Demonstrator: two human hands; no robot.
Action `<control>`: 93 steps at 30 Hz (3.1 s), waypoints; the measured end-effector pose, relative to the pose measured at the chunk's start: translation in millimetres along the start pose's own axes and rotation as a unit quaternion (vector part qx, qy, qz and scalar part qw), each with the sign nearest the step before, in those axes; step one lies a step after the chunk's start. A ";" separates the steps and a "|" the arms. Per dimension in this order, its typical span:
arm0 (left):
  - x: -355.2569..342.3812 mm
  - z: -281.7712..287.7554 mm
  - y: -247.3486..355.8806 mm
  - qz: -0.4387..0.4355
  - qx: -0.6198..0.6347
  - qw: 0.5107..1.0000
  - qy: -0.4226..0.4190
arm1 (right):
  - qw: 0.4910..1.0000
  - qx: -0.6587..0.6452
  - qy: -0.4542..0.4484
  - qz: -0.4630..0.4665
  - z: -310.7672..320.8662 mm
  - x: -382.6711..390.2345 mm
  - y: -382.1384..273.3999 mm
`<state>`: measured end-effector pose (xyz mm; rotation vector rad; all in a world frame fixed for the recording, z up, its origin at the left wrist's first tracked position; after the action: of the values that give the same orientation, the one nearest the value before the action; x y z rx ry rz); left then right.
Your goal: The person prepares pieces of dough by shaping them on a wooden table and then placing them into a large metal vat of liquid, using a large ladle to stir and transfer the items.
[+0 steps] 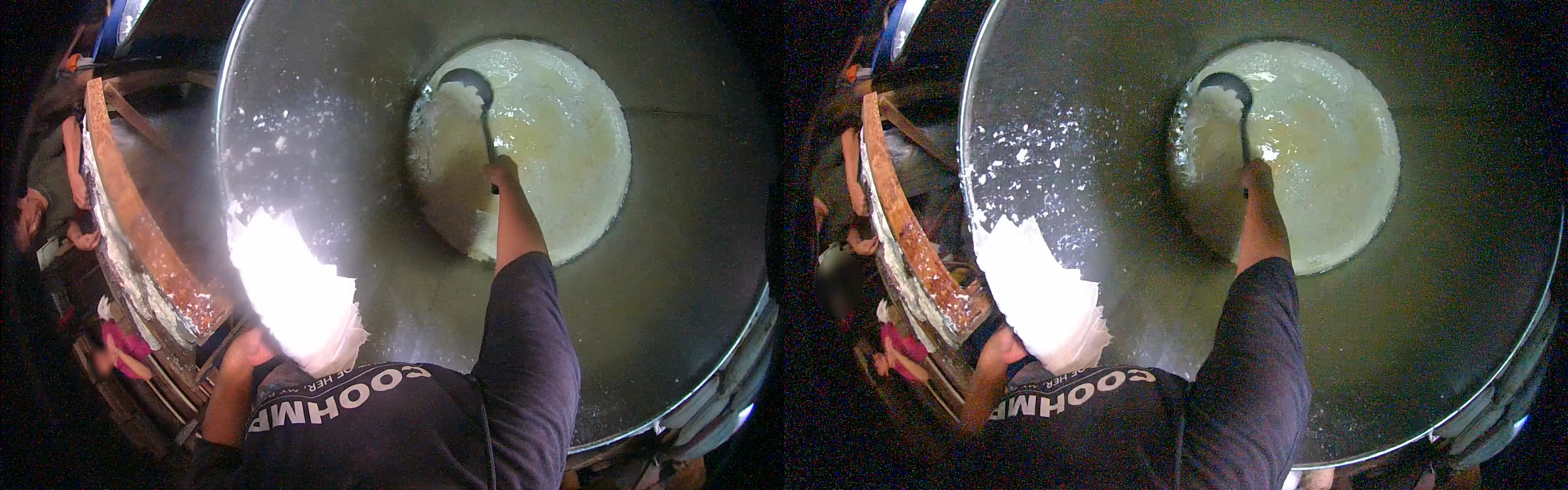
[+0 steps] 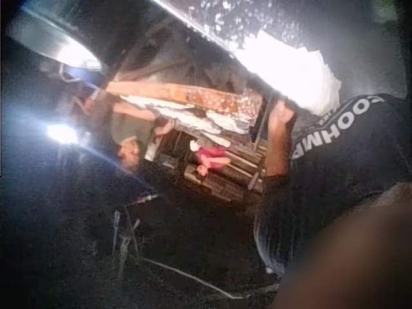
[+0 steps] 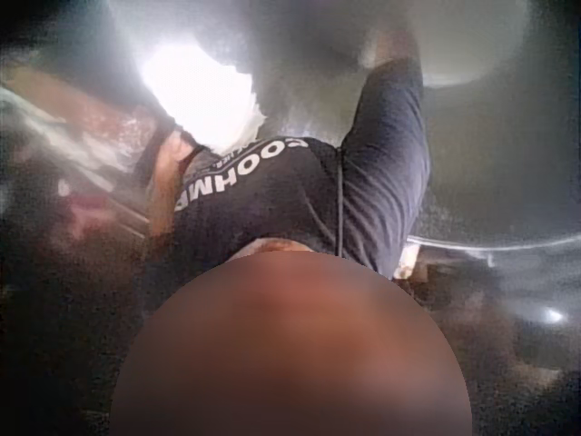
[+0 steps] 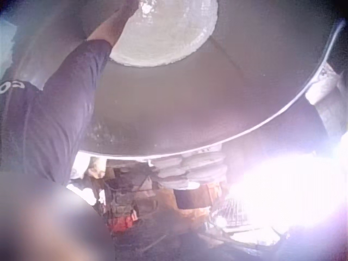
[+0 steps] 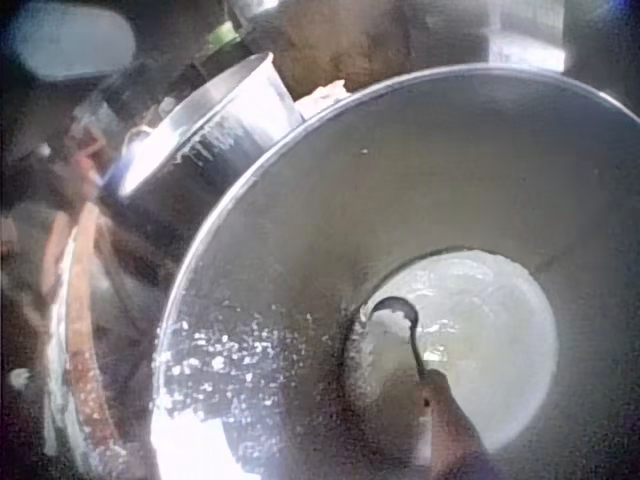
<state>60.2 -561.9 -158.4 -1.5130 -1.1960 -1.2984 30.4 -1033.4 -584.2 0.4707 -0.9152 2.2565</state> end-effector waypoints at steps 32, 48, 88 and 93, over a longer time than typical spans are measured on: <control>298.6 25.8 72.9 -0.635 -0.019 0.713 -0.296 | 0.942 -0.319 0.038 0.096 280.0 507.3 -360.0; 176.8 486.2 59.6 -0.478 -0.043 0.870 -0.112 | 0.785 -0.454 -0.406 0.115 83.7 616.1 -717.1; 12.5 6.3 -23.6 -0.064 0.191 0.979 0.013 | 0.988 -0.055 0.080 -0.123 95.1 73.9 5.8; 22.8 -3.7 -6.2 -0.072 0.003 0.992 0.099 | 0.997 -0.071 0.024 -0.016 33.8 64.9 -5.8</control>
<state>54.0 -560.4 -135.4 -1.2784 -1.1962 -1.5010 -9.9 -1026.4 -523.2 0.3630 -1.0273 2.1480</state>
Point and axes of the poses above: each hand's wrist, its own x-axis away from the middle knuckle, its own z-axis out of the back of the hand, y = z × x, the point moved 10 cm from there along -x, towards the middle knuckle, and after that the axes turned 12 degrees about z, right-handed, at the moved point
